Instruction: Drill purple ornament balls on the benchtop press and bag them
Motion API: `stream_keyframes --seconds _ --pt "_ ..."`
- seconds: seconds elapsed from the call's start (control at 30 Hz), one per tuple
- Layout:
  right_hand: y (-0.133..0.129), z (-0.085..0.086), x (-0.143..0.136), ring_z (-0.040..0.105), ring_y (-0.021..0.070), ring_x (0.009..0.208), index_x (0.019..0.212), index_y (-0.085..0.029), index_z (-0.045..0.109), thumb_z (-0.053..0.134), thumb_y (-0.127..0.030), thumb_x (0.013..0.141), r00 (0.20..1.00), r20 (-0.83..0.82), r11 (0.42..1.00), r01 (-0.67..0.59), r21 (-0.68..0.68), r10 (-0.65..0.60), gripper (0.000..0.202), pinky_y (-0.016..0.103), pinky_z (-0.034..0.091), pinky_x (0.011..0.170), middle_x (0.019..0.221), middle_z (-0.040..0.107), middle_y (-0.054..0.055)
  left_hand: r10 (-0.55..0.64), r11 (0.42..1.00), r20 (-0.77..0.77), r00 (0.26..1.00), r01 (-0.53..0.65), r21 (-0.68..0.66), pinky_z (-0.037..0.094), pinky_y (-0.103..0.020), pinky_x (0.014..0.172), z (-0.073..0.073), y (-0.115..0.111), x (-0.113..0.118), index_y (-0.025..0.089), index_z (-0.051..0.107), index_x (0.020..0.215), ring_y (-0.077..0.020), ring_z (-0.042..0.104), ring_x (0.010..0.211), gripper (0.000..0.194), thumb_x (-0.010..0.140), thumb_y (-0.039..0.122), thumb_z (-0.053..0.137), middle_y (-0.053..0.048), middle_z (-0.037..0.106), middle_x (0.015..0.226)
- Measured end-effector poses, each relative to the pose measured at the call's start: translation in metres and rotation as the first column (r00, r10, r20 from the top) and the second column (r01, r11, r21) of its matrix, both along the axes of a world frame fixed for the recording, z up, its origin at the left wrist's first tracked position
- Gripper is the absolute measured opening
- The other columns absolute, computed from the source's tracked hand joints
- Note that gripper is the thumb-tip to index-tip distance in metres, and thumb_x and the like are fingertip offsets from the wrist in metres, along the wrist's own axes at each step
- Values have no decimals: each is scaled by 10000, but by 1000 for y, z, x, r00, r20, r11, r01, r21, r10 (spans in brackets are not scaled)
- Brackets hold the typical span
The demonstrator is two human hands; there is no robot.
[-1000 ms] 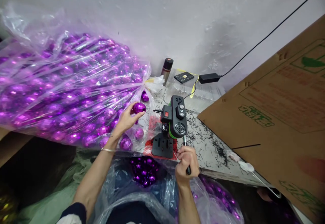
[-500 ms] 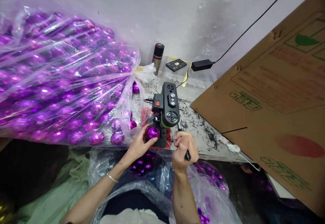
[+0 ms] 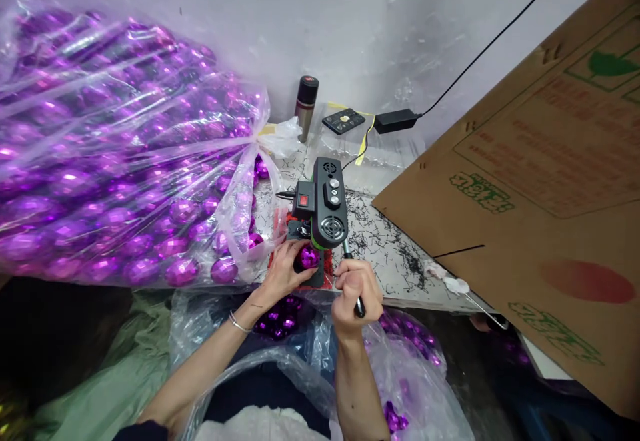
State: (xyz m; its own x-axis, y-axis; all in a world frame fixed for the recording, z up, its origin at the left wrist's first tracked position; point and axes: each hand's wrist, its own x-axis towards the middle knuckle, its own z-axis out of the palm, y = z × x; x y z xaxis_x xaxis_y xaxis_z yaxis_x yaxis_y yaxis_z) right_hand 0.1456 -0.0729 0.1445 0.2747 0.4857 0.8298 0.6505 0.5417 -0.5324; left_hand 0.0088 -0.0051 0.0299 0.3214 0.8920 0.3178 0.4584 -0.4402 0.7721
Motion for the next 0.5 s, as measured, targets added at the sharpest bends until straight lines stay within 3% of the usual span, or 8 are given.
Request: stream_keyframes --seconds 0.37,0.5 --pt "-4 -7 0 633 153 656 775 -242 583 494 -137 1081 1000 4 1000 16 -20 -16 336 322 476 620 691 610 -20 2 1000 87 996 -2 0 617 -524 1120 -16 6 2 233 680 1433 -339 742 1285 611 890 350 934 -130 761 1365" --pt "-2 -20 0 623 142 649 787 -240 585 476 -160 1100 1000 -5 1000 11 4 -11 342 311 477 622 711 622 -21 -8 1000 96 995 8 2 614 -532 1127 -19 6 3 230 678 1431 -340 740 1286 611 890 352 936 -134 761 1362"
